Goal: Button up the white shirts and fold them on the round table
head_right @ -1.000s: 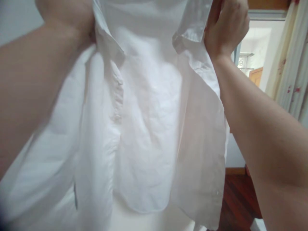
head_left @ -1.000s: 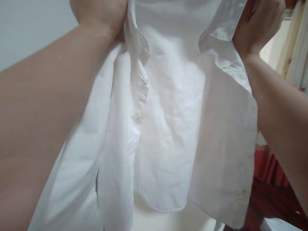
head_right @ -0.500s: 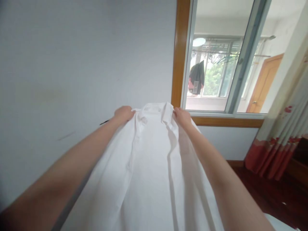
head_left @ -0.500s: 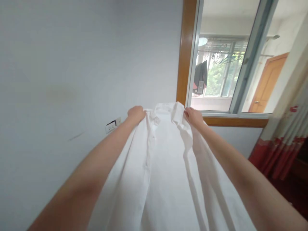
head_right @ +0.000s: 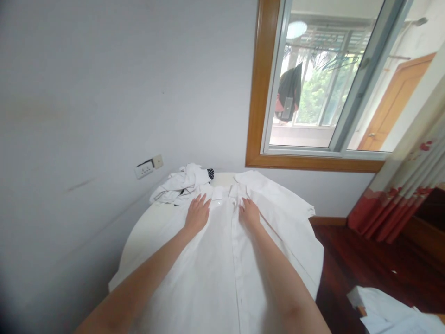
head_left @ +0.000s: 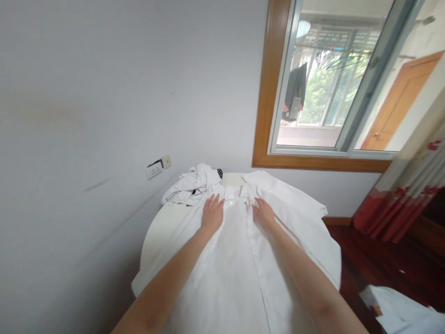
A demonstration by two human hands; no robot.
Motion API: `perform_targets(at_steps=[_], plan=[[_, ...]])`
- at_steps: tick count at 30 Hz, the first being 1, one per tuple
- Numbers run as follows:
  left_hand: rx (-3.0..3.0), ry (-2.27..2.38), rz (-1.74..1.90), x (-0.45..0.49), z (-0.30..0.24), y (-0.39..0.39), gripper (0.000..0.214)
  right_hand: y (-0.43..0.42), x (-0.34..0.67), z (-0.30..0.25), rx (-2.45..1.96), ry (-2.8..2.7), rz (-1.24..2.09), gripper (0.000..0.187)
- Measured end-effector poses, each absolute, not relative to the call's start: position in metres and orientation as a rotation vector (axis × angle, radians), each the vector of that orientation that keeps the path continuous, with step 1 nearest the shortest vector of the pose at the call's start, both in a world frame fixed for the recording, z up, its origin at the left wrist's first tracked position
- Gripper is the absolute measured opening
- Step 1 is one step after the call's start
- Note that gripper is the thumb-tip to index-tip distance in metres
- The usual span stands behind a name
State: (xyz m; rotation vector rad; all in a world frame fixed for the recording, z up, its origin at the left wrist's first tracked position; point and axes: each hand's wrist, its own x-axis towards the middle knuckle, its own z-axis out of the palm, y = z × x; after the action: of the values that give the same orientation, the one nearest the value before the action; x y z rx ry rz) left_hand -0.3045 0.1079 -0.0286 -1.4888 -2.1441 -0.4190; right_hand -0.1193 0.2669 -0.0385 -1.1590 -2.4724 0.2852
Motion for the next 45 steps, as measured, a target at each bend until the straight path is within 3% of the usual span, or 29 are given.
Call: perform_targets(at_steps=[7, 20, 24, 31, 36, 41, 45], plan=[[-1.433, -2.346, -0.374, -0.300, -0.060, 0.096, 0.047, 0.229, -0.109, -0.061, -1.223, -2.621, 0.172, 0.062], [-1.584, -2.626, -0.252, -0.262, -0.058, 0.043, 0.049, 0.173, -0.072, -0.061, -1.341, -2.626, 0.185, 0.062], [-1.803, -2.509, -0.243, -0.273, -0.044, 0.034, 0.044, 0.174, -0.067, -0.050, -1.333, -2.660, 0.187, 0.057], [-1.738, -2.334, -0.460, -0.297, -0.009, 0.053, 0.028, 0.210, -0.093, -0.010, -1.151, -2.654, 0.322, 0.029], [-1.438, -2.401, -0.525, -0.337, -0.008, 0.057, 0.035, 0.214, -0.145, -0.013, -0.942, -2.587, 0.616, 0.027], [-1.270, -2.660, -0.330, -0.374, -0.016, 0.041, 0.033, 0.205, -0.176, -0.033, -1.041, -2.517, 0.619, 0.035], [-1.230, -2.855, -0.357, -0.380, -0.024, 0.027, 0.040, 0.207, -0.180, -0.047, -1.071, -2.301, 0.800, 0.028]])
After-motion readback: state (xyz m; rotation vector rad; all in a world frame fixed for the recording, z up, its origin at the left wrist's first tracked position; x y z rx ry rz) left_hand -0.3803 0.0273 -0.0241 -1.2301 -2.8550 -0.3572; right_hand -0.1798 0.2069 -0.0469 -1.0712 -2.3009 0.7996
